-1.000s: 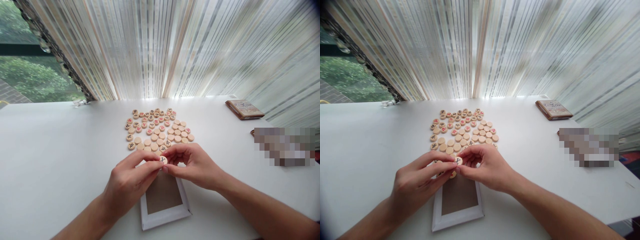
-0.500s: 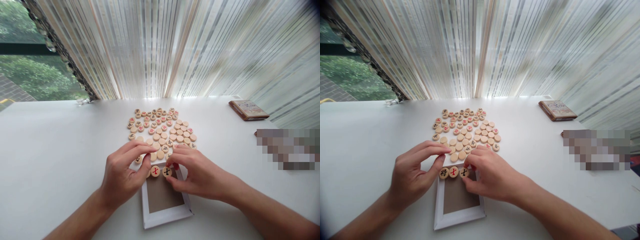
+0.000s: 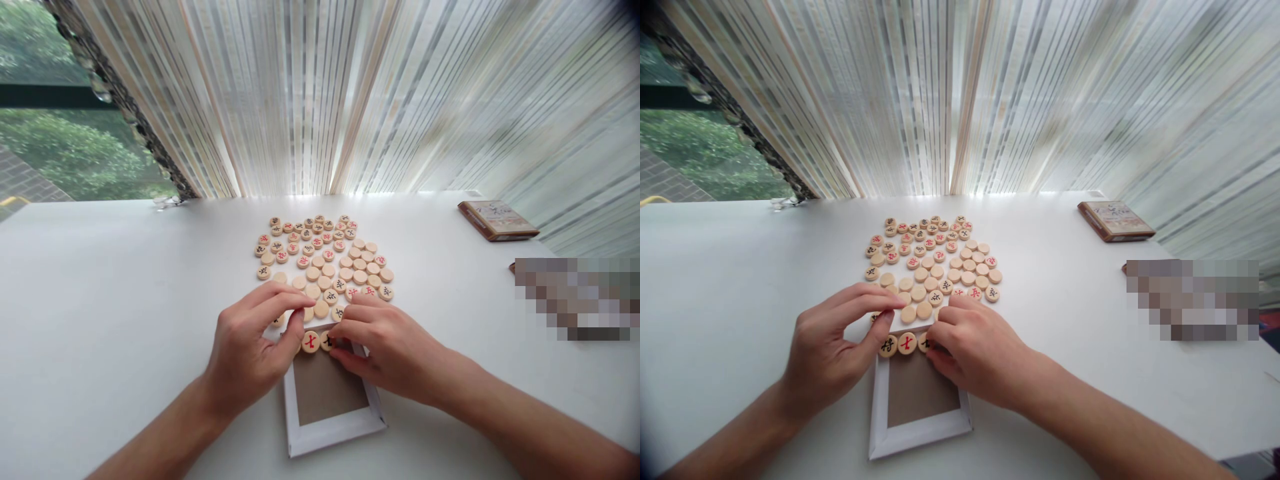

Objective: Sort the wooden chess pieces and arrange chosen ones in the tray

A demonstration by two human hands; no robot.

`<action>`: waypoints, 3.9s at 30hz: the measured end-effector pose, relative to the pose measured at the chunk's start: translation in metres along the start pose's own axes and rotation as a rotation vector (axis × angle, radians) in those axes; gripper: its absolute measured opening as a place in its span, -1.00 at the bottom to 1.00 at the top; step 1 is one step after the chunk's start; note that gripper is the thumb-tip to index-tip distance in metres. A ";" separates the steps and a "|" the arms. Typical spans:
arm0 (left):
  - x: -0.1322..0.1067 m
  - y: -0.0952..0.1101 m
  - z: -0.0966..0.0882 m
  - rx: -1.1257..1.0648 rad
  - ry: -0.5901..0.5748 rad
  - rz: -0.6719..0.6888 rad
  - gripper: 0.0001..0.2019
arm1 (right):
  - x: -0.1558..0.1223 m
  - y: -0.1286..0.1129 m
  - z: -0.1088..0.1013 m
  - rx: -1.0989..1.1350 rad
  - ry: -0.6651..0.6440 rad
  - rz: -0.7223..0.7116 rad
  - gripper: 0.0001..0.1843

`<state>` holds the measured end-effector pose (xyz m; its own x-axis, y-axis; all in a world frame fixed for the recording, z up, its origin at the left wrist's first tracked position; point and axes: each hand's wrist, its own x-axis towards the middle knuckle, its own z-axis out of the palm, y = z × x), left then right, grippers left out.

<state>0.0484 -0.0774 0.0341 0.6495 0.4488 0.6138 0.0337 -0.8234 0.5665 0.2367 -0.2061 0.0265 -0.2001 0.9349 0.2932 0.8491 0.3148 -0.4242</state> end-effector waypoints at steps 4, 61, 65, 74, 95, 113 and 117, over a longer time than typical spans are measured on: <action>-0.001 0.001 0.000 -0.003 -0.001 0.004 -0.82 | 0.000 0.000 0.000 0.005 0.015 -0.010 -0.92; 0.009 -0.048 -0.015 0.179 -0.014 -0.228 -0.77 | 0.150 0.093 -0.013 -0.009 0.038 0.469 -0.73; 0.009 -0.047 -0.016 0.172 -0.014 -0.227 -0.77 | 0.168 0.104 -0.002 -0.062 -0.037 0.457 -0.64; 0.007 -0.047 -0.014 0.147 -0.026 -0.244 -0.79 | 0.180 0.108 0.006 -0.067 -0.057 0.426 -0.63; -0.001 -0.011 0.004 -0.278 -0.071 -0.383 -0.75 | 0.027 0.005 -0.001 1.237 0.265 0.603 -0.57; -0.007 0.008 0.008 -0.338 0.023 -0.108 -0.84 | 0.010 -0.006 0.009 1.172 0.459 0.337 -0.85; -0.005 0.009 0.007 -0.315 0.027 -0.096 -0.83 | 0.009 -0.006 0.008 1.101 0.468 0.329 -0.85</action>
<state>0.0508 -0.0894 0.0317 0.6344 0.5313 0.5614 -0.1461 -0.6309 0.7620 0.2263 -0.1981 0.0248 0.3306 0.9181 0.2184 -0.0821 0.2586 -0.9625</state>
